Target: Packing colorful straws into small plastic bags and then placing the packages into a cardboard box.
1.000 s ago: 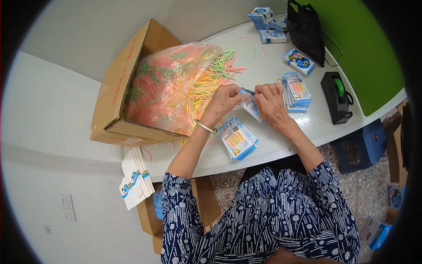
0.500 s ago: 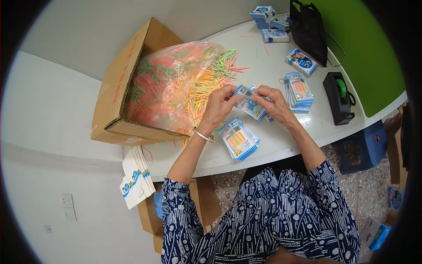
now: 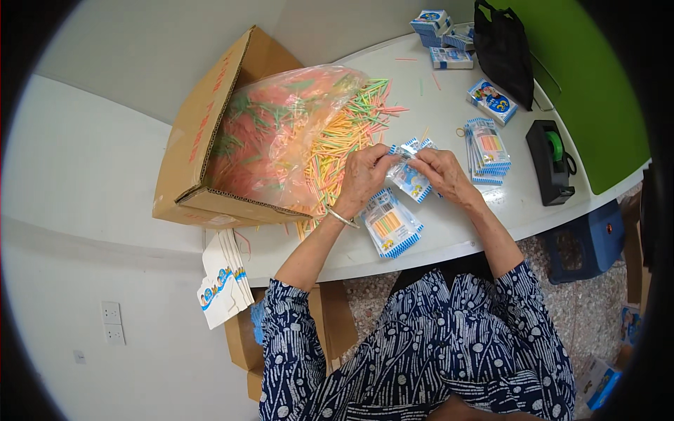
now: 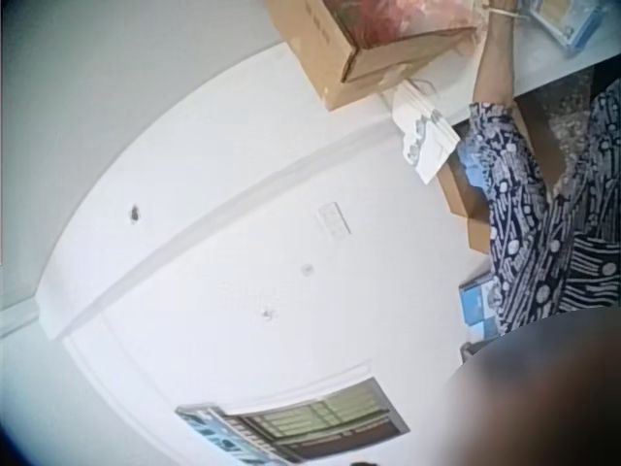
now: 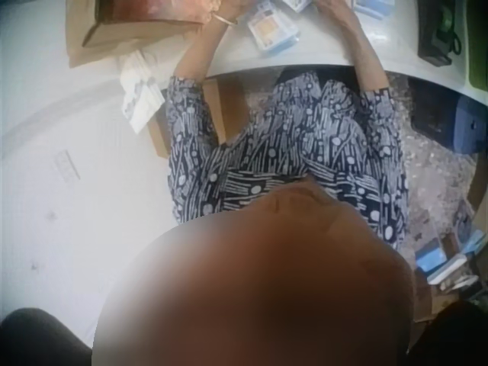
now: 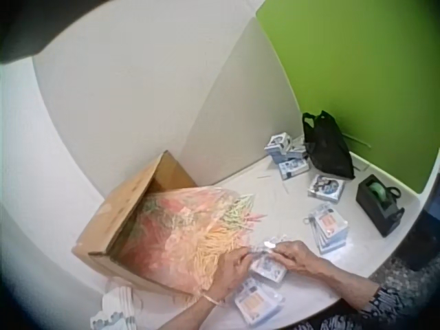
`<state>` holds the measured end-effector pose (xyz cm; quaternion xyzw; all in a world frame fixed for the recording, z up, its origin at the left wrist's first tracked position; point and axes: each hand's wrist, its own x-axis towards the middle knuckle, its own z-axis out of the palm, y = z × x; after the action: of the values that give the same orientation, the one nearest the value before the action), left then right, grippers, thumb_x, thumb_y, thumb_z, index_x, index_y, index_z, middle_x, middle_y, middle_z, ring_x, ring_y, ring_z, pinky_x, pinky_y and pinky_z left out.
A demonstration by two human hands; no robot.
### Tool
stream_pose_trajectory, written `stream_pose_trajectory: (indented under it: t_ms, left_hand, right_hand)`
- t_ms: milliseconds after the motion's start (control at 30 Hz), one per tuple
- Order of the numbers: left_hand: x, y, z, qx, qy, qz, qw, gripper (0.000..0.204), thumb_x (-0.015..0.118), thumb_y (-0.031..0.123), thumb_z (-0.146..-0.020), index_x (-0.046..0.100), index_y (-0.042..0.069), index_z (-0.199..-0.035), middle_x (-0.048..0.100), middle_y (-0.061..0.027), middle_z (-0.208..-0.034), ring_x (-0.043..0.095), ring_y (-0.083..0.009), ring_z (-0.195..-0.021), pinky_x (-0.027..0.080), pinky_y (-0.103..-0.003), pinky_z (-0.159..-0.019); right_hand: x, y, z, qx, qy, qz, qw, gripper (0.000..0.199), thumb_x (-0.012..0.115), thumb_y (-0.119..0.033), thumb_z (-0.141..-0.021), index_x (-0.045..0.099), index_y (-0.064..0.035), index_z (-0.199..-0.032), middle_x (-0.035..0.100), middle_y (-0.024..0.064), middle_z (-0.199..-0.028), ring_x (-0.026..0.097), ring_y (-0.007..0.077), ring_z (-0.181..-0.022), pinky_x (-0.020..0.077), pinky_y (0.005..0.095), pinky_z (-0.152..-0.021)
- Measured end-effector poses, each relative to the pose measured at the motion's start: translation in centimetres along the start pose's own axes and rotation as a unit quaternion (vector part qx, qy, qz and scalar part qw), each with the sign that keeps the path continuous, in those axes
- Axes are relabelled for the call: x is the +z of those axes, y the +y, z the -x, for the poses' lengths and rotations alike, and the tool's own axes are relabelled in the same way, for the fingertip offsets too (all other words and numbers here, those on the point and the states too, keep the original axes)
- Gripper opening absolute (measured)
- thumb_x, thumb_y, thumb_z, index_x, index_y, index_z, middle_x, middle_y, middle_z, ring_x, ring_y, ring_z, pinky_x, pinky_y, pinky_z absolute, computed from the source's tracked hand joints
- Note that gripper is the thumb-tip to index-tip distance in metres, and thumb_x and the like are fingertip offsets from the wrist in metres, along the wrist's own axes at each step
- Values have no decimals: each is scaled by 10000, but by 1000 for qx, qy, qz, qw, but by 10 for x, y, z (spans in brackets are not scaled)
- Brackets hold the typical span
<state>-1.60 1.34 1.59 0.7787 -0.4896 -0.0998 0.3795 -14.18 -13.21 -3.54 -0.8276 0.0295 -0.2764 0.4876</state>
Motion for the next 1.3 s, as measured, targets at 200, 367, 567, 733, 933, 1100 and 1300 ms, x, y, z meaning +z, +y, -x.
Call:
stream_pose_trajectory:
  t_ms: [200, 367, 567, 733, 933, 1100, 1300]
  left_hand:
    - [-40, -46, -31, 132, 36, -203, 970, 153, 619, 143, -819, 632, 5, -883, 633, -105, -790, 583, -218, -771, 439, -354, -672]
    - [-63, -90, -49, 104, -55, -509, 852, 140, 548, 95, -777, 618, 22, -873, 614, -131, -905, 537, -297, -927, 396, -415, -775]
    - [-48, -115, -55, 103, -100, -591, 794, 199, 500, 98, -778, 626, 36, -918, 576, -129, -985, 491, -265, -980, 346, -432, -826]
    - [-38, -119, -56, 123, -80, -620, 771, 229, 475, 150, -806, 625, 40, -939, 574, -121, -985, 480, -259, -979, 324, -442, -840]
    - [-36, -127, -58, 114, -48, -613, 780, 231, 462, 143, -815, 609, 42, -961, 578, -114, -962, 488, -252, -964, 325, -436, -842]
    - [-37, -133, -56, 134, -19, -564, 815, 142, 486, 105, -787, 576, 46, -882, 564, -108, -882, 506, -263, -897, 357, -419, -801]
    - [-34, -128, -53, 137, 6, -546, 826, 97, 506, 79, -760, 545, 52, -845, 560, -117, -843, 511, -268, -869, 369, -412, -770]
  right_hand:
    - [-1, 7, 0, -6, 29, 25, 999, 224, 543, -156, -901, 523, 36, -789, 507, 153, -662, 474, 254, -567, 372, 366, -553]
    - [-2, 5, 0, 1, 56, 18, 998, 246, 539, -169, -906, 504, 34, -772, 489, 147, -647, 466, 242, -562, 367, 361, -547]
    - [-1, 9, 0, -6, 72, 24, 997, 254, 539, -175, -907, 496, 27, -760, 479, 138, -638, 456, 227, -552, 363, 353, -539]
    - [-3, 6, 1, -6, 77, 23, 997, 259, 538, -175, -907, 489, 25, -751, 477, 132, -633, 446, 220, -545, 357, 350, -531]
    - [-6, 4, 2, 18, 69, 6, 997, 267, 537, -186, -906, 491, 28, -753, 475, 121, -629, 438, 202, -543, 354, 346, -530]
    - [-8, 1, 2, 39, 47, 17, 998, 248, 527, -189, -903, 512, 20, -770, 536, 169, -684, 529, 326, -627, 404, 402, -599]
    - [-8, 3, 0, 51, 52, 6, 997, 260, 524, -199, -901, 505, 14, -754, 527, 165, -670, 520, 300, -613, 399, 388, -593]
